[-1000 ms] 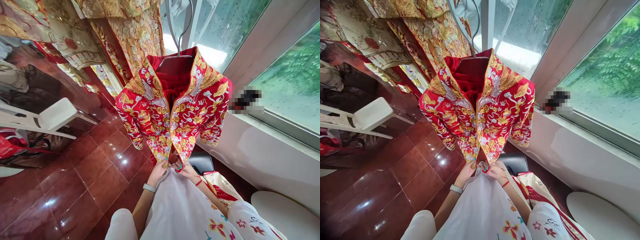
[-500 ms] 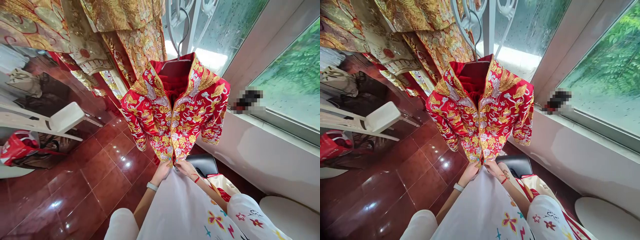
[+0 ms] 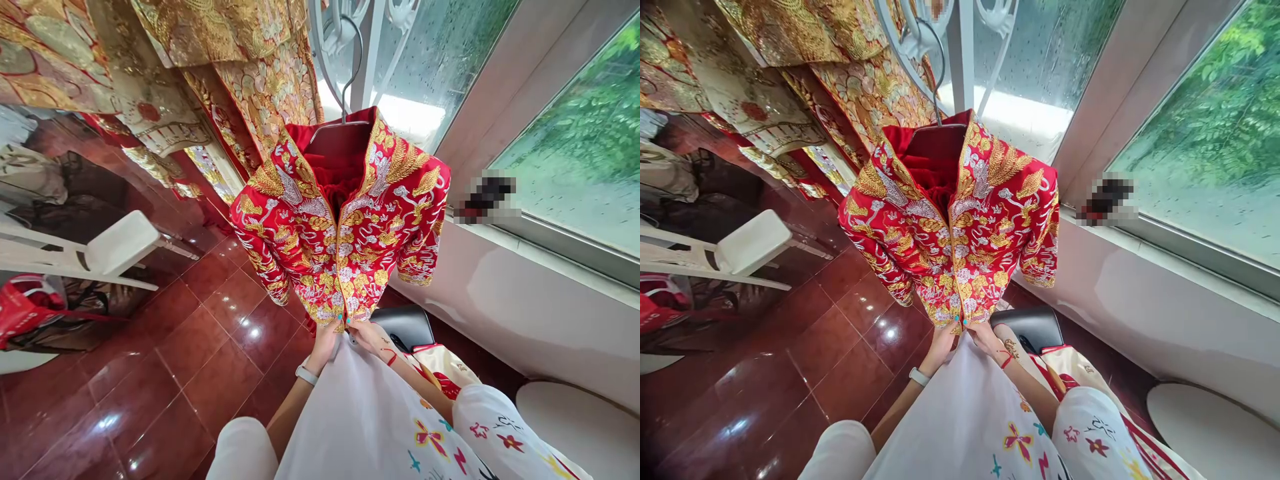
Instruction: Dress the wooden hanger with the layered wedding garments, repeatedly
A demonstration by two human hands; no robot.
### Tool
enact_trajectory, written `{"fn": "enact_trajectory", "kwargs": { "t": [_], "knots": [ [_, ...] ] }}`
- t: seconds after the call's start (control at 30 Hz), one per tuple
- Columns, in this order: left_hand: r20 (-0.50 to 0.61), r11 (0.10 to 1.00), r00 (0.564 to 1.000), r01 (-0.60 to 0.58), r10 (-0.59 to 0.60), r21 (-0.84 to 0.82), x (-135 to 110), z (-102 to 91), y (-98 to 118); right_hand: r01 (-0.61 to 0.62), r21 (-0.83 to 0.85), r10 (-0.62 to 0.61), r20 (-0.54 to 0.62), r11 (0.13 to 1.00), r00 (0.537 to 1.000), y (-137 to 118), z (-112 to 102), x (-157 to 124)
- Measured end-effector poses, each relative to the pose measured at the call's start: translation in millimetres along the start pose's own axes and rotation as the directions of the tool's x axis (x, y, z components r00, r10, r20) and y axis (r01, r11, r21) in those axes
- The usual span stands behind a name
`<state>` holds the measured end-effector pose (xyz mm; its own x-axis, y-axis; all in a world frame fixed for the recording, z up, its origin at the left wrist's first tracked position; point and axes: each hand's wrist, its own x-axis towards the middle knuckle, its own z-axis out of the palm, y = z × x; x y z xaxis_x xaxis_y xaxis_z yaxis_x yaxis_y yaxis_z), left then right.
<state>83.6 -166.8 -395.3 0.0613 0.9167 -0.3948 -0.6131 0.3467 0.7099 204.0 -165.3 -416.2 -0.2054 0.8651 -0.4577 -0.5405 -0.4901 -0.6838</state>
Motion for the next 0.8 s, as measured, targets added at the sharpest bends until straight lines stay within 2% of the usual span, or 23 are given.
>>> {"fn": "enact_trajectory", "kwargs": {
  "t": [0.23, 0.37, 0.5, 0.57, 0.67, 0.8],
  "knots": [
    [-0.086, 0.998, 0.995, -0.058, 0.059, 0.013, 6, -1.2, -9, 0.031, 0.044, -0.03, -0.03, 0.999, 0.999, -3, 4, -3],
    [-0.075, 0.996, 0.995, -0.054, 0.059, 0.065, 8, -6.3, -13, 0.052, 0.057, -0.05, -0.039, 0.997, 0.998, -2, 7, 0],
    [-0.066, 0.989, 0.996, -0.048, 0.057, 0.14, 12, -14.7, -19, 0.072, 0.047, -0.066, -0.103, 0.996, 0.992, 2, 7, 12],
    [-0.09, 0.982, 0.995, -0.03, 0.047, 0.189, 15, -20.2, -24, 0.026, 0.022, -0.022, -0.152, 0.999, 0.988, 4, 1, 18],
    [-0.129, 0.974, 0.991, 0.007, 0.023, 0.228, 21, -28.9, -31, -0.124, -0.016, 0.118, -0.197, 0.992, 0.973, 8, -14, 19],
    [-0.145, 0.972, 0.99, 0.032, 0.002, 0.233, 26, -37.5, -35, -0.322, -0.074, 0.31, -0.144, 0.944, 0.94, 13, -31, 5]
  ]
}}
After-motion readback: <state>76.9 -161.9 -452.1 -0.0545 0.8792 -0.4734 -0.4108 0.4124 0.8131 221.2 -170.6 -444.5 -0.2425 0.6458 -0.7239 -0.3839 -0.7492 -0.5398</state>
